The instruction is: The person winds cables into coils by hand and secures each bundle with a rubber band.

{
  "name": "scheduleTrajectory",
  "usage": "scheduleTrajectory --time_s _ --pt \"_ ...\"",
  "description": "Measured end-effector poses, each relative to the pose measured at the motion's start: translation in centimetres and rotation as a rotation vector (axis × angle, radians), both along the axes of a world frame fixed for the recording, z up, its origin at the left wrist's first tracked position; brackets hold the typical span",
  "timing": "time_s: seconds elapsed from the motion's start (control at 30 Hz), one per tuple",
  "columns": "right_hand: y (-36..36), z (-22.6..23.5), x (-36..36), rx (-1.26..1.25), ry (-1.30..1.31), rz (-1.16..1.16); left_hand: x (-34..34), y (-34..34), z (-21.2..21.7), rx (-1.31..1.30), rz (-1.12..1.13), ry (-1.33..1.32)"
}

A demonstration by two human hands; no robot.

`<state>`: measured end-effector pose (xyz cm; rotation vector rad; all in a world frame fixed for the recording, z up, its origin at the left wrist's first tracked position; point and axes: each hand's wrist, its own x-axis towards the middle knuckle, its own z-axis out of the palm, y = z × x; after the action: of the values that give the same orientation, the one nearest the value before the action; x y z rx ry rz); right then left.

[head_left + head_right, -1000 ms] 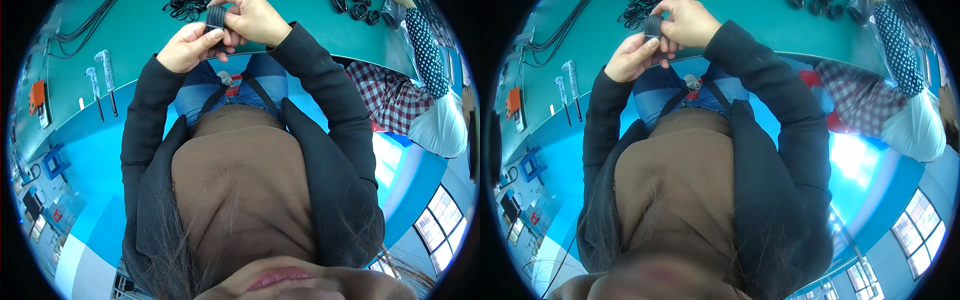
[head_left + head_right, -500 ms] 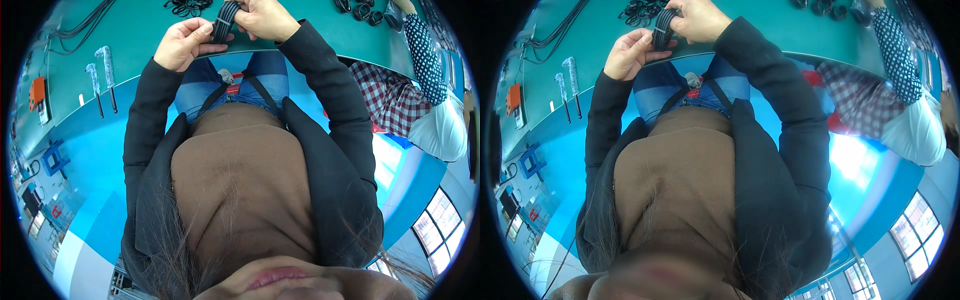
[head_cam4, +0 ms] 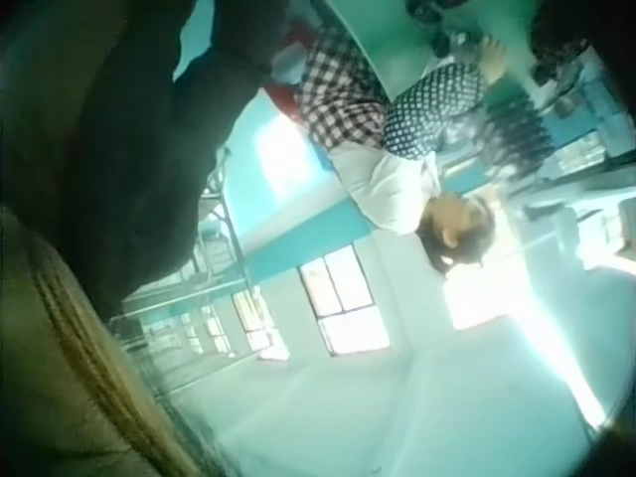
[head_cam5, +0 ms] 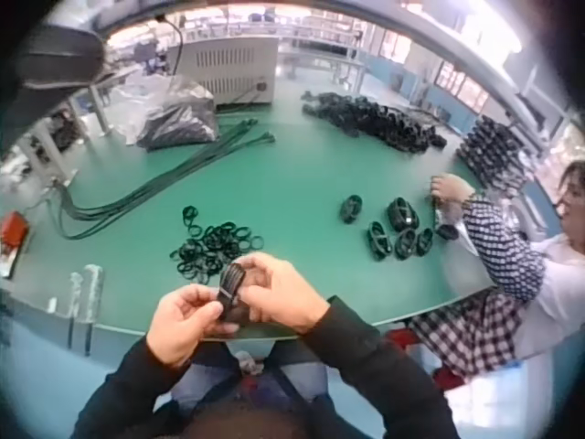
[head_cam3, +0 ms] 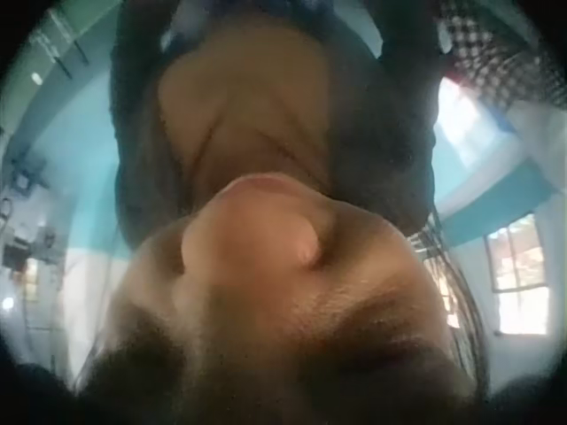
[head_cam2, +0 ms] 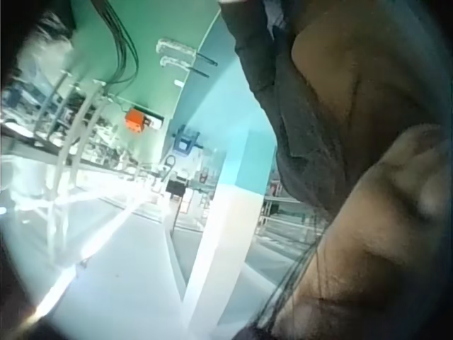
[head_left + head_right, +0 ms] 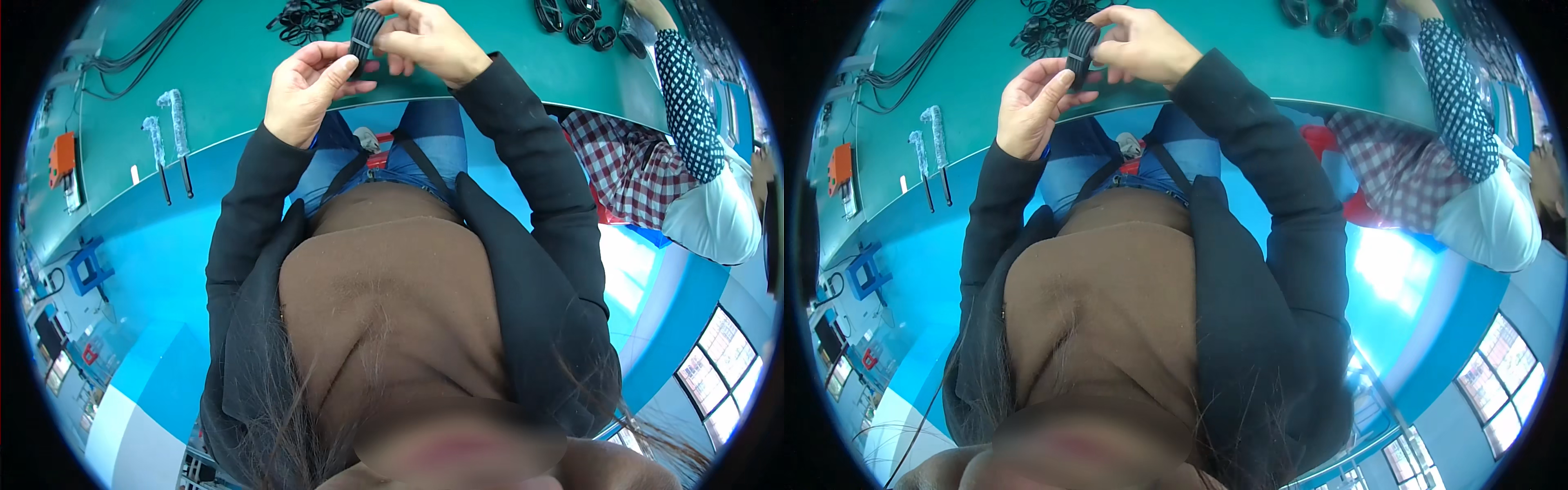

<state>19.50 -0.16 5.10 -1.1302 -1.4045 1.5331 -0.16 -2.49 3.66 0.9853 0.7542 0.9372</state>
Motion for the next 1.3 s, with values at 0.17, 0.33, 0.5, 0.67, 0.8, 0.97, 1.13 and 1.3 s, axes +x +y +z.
scheduleTrajectory --time_s 0.17,0.33,0.5,0.67,0.8,0.97,1.13,1.3 --pt "-1.3 -1.0 -0.3 0.064 -0.018 -0.026 -0.1 0.3 -0.5 0.003 -0.061 -0.031" --pt "-1.9 -1.1 -0.6 0.063 0.076 -0.077 -0.3 0.5 -1.2 -0.071 -0.125 -0.06" --pt "-2.0 -1.0 -1.3 0.041 0.019 -0.121 0.3 0.2 -0.6 -0.1 -0.083 -0.053" --pt "1.3 1.1 4.3 0.197 -0.017 -0.225 0.9 -0.2 1.0 -0.031 -0.009 0.024" --pt "9.0 2.6 16.1 0.539 -0.929 -0.592 -1.0 1.1 1.7 0.003 0.048 0.204" --pt "15.5 0.0 21.7 0.241 -1.592 -0.478 -5.6 5.7 0.2 0.251 0.116 0.342" --pt "16.0 0.3 19.4 0.102 -1.808 -0.322 -13.9 16.0 -1.3 0.902 0.517 1.363" --pt "15.9 2.1 14.7 0.409 -1.796 -0.47 -18.6 20.8 -4.1 0.805 0.492 2.045"
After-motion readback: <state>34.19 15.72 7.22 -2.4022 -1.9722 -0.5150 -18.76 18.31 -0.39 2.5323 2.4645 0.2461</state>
